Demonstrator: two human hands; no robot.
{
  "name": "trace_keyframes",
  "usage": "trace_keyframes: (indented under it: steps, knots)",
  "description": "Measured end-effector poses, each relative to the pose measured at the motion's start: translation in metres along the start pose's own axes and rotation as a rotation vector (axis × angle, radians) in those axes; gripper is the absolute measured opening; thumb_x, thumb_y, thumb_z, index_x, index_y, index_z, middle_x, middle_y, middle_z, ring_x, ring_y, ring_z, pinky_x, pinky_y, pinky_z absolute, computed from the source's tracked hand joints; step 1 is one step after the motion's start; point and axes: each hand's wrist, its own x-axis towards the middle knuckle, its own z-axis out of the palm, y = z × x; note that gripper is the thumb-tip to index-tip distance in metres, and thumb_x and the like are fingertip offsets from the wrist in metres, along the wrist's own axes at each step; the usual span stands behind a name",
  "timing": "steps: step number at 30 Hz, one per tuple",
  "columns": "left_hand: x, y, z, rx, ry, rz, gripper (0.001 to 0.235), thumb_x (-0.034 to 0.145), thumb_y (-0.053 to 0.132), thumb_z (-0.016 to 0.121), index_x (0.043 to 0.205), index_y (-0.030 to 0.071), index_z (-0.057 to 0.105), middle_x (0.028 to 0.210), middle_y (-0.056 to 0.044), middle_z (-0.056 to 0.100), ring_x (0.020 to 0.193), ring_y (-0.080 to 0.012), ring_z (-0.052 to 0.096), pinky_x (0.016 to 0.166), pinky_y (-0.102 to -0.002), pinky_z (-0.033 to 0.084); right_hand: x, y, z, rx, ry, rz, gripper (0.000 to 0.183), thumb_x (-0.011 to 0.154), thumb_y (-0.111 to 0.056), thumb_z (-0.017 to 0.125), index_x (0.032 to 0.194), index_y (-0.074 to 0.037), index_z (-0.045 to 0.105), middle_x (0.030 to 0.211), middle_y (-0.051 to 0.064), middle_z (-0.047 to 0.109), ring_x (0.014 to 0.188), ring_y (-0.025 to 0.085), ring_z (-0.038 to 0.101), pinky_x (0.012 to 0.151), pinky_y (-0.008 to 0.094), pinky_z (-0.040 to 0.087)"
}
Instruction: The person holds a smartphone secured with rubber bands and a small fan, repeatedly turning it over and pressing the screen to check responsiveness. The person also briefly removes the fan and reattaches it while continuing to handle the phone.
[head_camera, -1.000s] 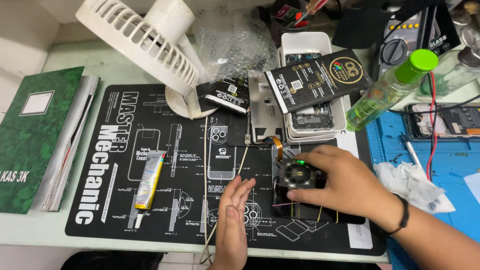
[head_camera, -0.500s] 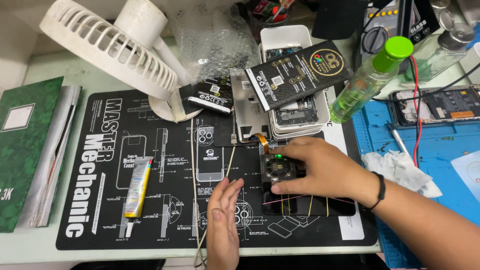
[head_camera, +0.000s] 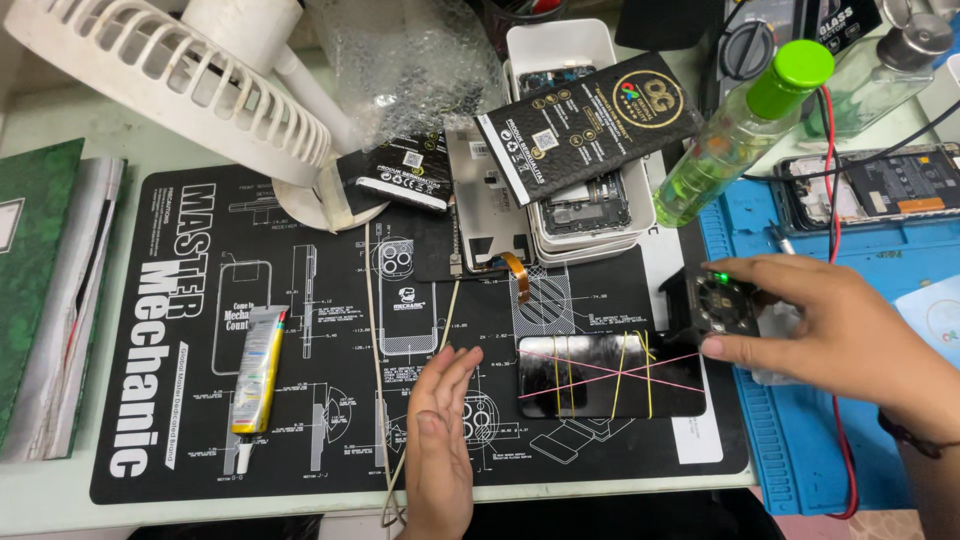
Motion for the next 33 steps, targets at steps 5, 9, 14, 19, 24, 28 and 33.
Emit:
trace_keyframes:
  steps: [5, 9, 14, 19, 24, 28, 33]
  knots:
    - [0.000, 0.000, 0.001, 0.007, -0.003, 0.003, 0.074, 0.108, 0.048, 0.018, 0.153, -0.011, 0.024, 0.152, -0.035, 0.045, 0.154, -0.0393, 0.035, 0.129, -0.047, 0.017, -0.042, 0.020, 0.004, 0.096, 0.060, -0.098, 0.080, 0.060, -0.030, 0.092, 0.133, -0.007, 0.066, 0.120, 0.011, 0.073, 0.105, 0.022, 0.071, 0.088, 0.033, 0.056]
    - [-0.001, 0.000, -0.001, 0.014, -0.013, 0.002, 0.073, 0.109, 0.046, 0.017, 0.153, -0.011, 0.024, 0.152, -0.035, 0.045, 0.153, -0.0395, 0.036, 0.129, -0.048, 0.018, -0.073, 0.017, 0.015, 0.058, 0.149, -0.172, 0.081, 0.058, -0.027, 0.089, 0.132, -0.004, 0.064, 0.132, 0.013, 0.070, 0.119, 0.023, 0.070, 0.097, 0.033, 0.055]
    - [-0.004, -0.001, -0.001, 0.018, 0.012, -0.008, 0.071, 0.109, 0.044, 0.017, 0.153, -0.012, 0.025, 0.152, -0.035, 0.045, 0.153, -0.0401, 0.037, 0.129, -0.047, 0.018, -0.073, 0.020, 0.031, 0.009, 0.146, -0.134, 0.079, 0.061, -0.028, 0.090, 0.132, -0.005, 0.064, 0.134, 0.012, 0.069, 0.119, 0.026, 0.069, 0.094, 0.033, 0.056]
    - [0.002, 0.010, 0.007, 0.166, -0.024, 0.090, 0.092, 0.093, 0.060, 0.057, 0.152, -0.007, 0.032, 0.152, -0.033, 0.047, 0.154, -0.0435, 0.032, 0.127, -0.053, 0.017, -0.085, 0.007, 0.032, 0.048, 0.135, -0.213, 0.082, 0.063, -0.034, 0.092, 0.135, -0.007, 0.064, 0.134, 0.011, 0.068, 0.123, 0.027, 0.066, 0.099, 0.036, 0.051]
    - [-0.008, 0.013, 0.019, 0.701, -0.299, 0.402, 0.120, 0.055, 0.057, 0.097, 0.149, 0.004, 0.044, 0.151, -0.025, 0.050, 0.152, -0.0487, 0.024, 0.120, -0.065, 0.023, -0.086, -0.022, 0.055, 0.133, 0.004, -0.342, 0.079, 0.067, -0.033, 0.094, 0.137, -0.011, 0.065, 0.131, 0.009, 0.066, 0.119, 0.027, 0.066, 0.095, 0.037, 0.052]
    - [0.002, 0.013, 0.033, 0.817, -0.436, 0.479, 0.100, 0.068, 0.051, 0.095, 0.144, 0.004, 0.050, 0.144, -0.020, 0.057, 0.148, -0.0509, 0.030, 0.117, -0.070, 0.018, -0.076, -0.044, 0.065, 0.117, 0.040, -0.491, 0.075, 0.068, -0.025, 0.089, 0.136, -0.010, 0.063, 0.130, 0.012, 0.063, 0.118, 0.031, 0.064, 0.096, 0.039, 0.051]
    - [0.007, 0.018, 0.039, 0.787, -0.544, 0.370, 0.066, 0.082, 0.036, 0.089, 0.135, 0.006, 0.065, 0.133, -0.011, 0.070, 0.146, -0.0461, 0.044, 0.120, -0.068, 0.018, -0.076, -0.054, 0.063, 0.041, 0.075, -0.536, 0.075, 0.071, -0.026, 0.087, 0.139, -0.011, 0.061, 0.129, 0.013, 0.062, 0.119, 0.032, 0.063, 0.098, 0.040, 0.051]
